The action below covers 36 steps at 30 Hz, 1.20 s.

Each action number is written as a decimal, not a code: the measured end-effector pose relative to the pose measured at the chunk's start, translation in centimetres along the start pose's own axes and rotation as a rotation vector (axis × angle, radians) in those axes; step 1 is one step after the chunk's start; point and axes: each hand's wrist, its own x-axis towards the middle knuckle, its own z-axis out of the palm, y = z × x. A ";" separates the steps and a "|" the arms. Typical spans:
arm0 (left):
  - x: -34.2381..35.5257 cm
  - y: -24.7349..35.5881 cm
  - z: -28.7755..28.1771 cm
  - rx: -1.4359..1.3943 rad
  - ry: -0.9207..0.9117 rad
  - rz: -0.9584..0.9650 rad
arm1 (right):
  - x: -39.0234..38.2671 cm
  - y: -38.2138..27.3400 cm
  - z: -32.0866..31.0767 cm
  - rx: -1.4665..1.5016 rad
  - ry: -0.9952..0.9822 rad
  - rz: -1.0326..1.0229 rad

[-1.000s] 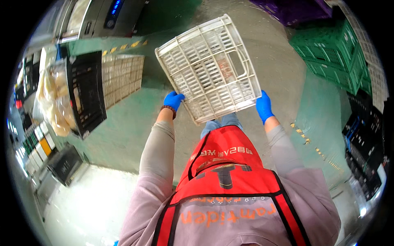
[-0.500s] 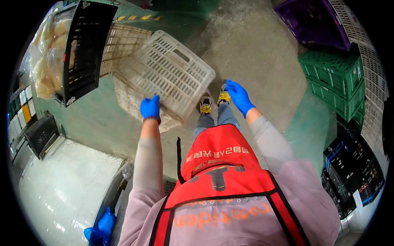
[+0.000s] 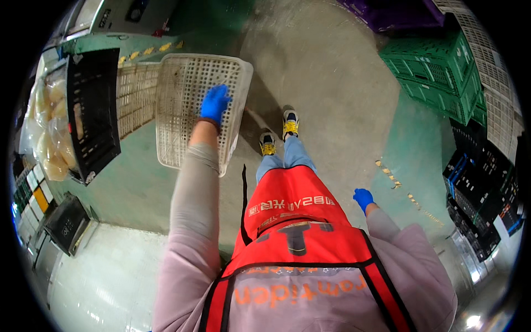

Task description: The person moves a crate of packaged dough, stacks empty crates, and places individual dough portions into a vacuum sealer. They operate the machine to seal the bags and remove the finished packages.

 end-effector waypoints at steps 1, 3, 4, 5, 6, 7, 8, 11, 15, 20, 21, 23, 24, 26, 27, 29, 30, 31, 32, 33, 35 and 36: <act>-0.6 -1.4 1.4 0.074 -0.060 0.020 | -1.6 0.1 1.0 0.046 0.049 -0.010; -2.6 -4.1 3.9 0.126 -0.175 0.047 | -4.9 0.2 3.7 0.152 0.159 -0.016; -3.9 -5.1 4.2 0.236 -0.234 0.131 | -6.2 -0.4 5.0 0.150 0.094 0.026; -5.5 -5.8 4.5 0.343 -0.311 0.217 | -8.0 -1.2 6.6 0.158 0.029 0.087; -6.7 -5.6 4.4 0.514 -0.297 0.029 | -10.2 -1.5 8.3 0.206 0.026 0.016; -7.5 -6.6 3.0 0.727 -0.343 0.143 | -12.0 -1.8 9.2 0.243 0.033 -0.062; -7.5 -7.8 1.3 0.775 -0.387 0.119 | -13.7 -2.1 10.6 0.500 0.086 0.008; -6.4 -8.3 -3.7 0.935 -0.388 -0.274 | -16.6 -2.6 12.5 0.848 0.203 0.105; -2.0 -11.4 -20.7 1.119 -0.416 -0.017 | -12.4 0.2 7.8 0.396 0.363 -0.087; 3.5 -1.5 -9.0 2.280 -0.700 0.305 | -10.6 6.7 -0.3 0.603 0.565 0.020; 4.2 -0.2 -5.7 2.682 -0.813 0.499 | -10.6 8.3 -2.7 1.059 0.600 0.017; 7.9 3.6 2.3 2.804 -0.719 0.832 | -9.0 12.5 -5.7 1.037 0.602 0.125; 8.4 6.7 1.9 2.448 -0.510 0.814 | -6.6 14.3 -8.6 0.922 0.711 -0.068; 8.7 9.7 11.0 2.151 -0.427 0.862 | -4.6 20.7 -10.5 0.599 1.017 -0.328; 4.5 10.5 24.9 2.220 -0.557 0.852 | -7.9 23.5 -11.2 0.383 0.840 0.050; 5.6 18.7 21.5 1.829 -0.517 1.585 | -6.4 24.1 -21.2 0.893 0.937 -0.066; 4.2 20.3 27.0 1.486 -0.557 1.202 | -7.1 26.6 -23.4 1.151 0.867 -0.040; 2.0 23.5 32.5 1.236 -0.566 1.046 | -9.0 28.3 -26.2 1.241 0.924 -0.039; -0.9 27.2 37.9 0.966 -0.557 0.918 | -10.3 30.2 -29.4 1.328 0.988 -0.046; -2.6 31.5 42.0 0.745 -0.596 0.914 | -9.9 34.1 -31.7 1.392 1.076 -0.191; -6.5 40.4 47.6 0.287 -0.673 0.785 | -12.6 37.7 -40.4 1.304 1.167 -0.281; -9.6 43.8 49.6 0.344 -0.530 0.967 | -15.8 37.5 -46.1 1.083 1.294 -0.283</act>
